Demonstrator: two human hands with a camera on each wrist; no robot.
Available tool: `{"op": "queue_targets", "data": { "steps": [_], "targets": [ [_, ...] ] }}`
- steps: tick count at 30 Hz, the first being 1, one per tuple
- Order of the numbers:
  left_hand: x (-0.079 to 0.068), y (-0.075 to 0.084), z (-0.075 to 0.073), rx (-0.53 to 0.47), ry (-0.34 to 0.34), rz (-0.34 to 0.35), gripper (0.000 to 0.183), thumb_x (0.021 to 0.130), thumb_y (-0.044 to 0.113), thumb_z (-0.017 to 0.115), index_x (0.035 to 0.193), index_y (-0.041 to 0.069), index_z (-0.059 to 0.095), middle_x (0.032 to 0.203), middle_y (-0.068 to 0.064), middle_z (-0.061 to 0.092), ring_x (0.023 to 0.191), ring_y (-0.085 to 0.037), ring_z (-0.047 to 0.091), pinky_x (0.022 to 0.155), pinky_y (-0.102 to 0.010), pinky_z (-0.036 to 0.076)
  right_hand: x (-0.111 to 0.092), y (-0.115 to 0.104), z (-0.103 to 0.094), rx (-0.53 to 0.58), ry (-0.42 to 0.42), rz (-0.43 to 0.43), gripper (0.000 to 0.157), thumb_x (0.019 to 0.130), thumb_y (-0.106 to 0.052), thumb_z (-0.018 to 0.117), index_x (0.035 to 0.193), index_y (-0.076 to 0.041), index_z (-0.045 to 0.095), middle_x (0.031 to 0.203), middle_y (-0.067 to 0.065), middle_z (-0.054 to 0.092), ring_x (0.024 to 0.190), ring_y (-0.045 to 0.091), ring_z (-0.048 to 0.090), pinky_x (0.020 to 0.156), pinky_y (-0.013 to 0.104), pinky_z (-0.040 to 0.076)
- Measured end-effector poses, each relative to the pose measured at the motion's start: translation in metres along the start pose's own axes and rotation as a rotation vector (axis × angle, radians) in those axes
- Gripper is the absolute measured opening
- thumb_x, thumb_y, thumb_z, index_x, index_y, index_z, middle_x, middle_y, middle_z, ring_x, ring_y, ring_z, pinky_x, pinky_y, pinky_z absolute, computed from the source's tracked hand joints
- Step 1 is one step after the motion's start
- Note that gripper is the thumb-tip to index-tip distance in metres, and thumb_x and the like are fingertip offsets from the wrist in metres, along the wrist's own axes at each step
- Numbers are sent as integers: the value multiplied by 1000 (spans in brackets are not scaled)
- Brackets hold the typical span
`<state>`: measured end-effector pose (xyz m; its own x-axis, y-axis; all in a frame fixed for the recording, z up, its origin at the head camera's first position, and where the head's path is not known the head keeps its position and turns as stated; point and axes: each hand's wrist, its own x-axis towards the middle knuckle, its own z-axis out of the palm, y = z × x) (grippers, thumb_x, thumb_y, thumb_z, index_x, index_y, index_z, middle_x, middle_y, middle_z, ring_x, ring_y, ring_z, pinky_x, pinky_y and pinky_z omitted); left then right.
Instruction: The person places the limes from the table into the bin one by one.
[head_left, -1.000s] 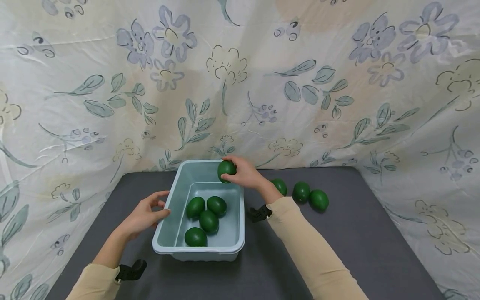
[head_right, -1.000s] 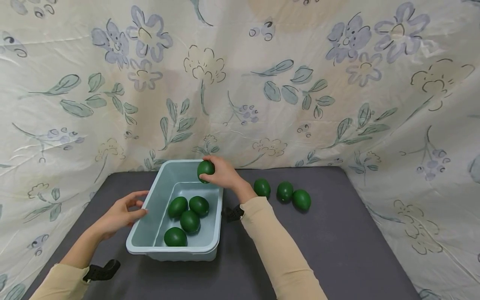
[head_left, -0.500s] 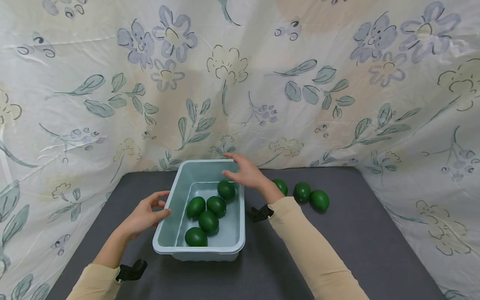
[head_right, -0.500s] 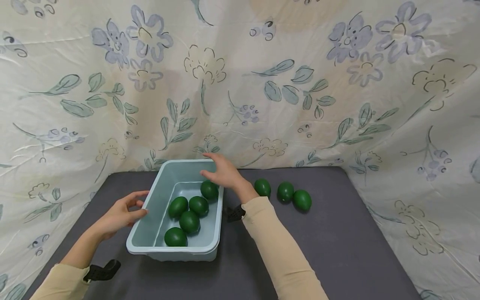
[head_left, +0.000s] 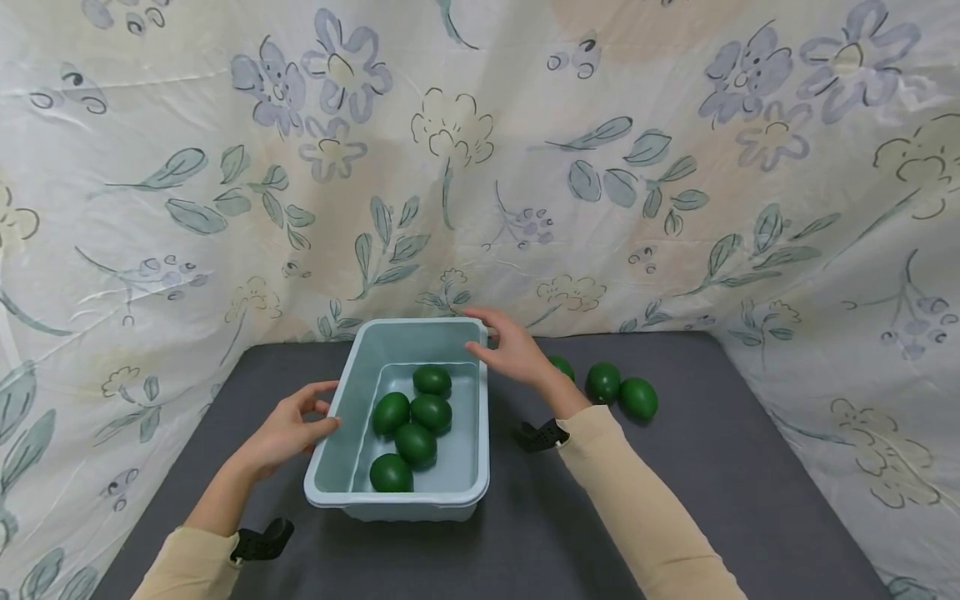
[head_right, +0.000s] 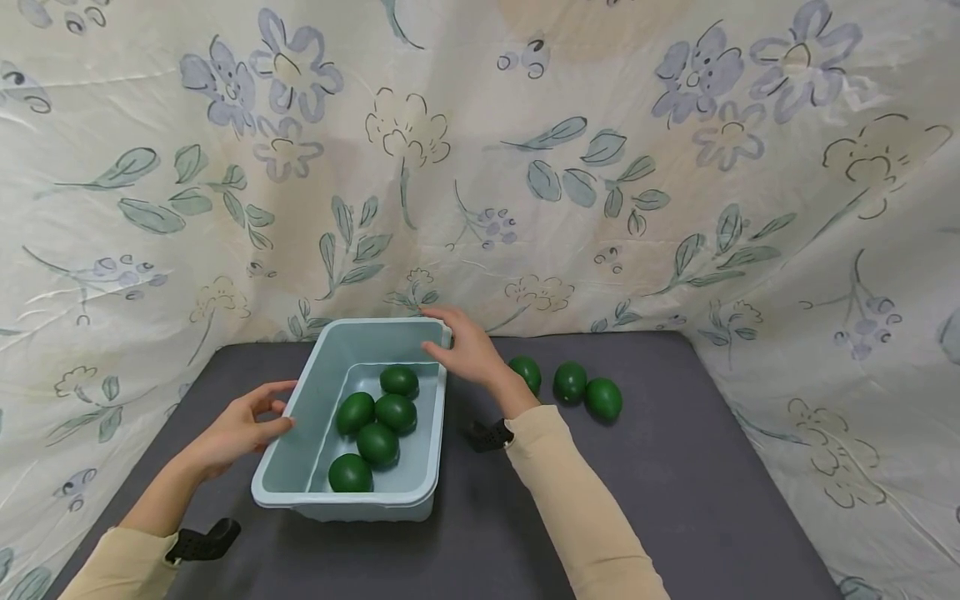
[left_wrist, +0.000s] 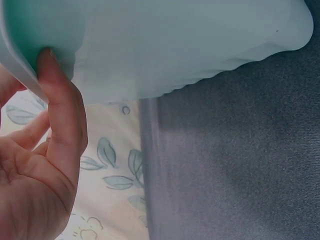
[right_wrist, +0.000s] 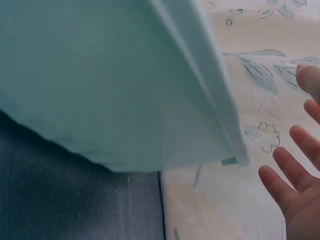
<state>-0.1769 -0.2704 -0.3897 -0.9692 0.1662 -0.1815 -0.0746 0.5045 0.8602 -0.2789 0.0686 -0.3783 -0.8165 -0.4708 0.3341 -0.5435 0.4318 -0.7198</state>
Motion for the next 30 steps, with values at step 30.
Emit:
{"op": "queue_targets", "data": {
  "steps": [30],
  "targets": [
    [0,-1,0,-3,2,-2,65,87,16,61,142,9,27,106,-20,46,78,-23,60,61,-38,54,-75,45,-40,-113,163,14,51,88,-25,62,134,-16,45,134,4,45,121,24,45,93,45,43]
  ]
}}
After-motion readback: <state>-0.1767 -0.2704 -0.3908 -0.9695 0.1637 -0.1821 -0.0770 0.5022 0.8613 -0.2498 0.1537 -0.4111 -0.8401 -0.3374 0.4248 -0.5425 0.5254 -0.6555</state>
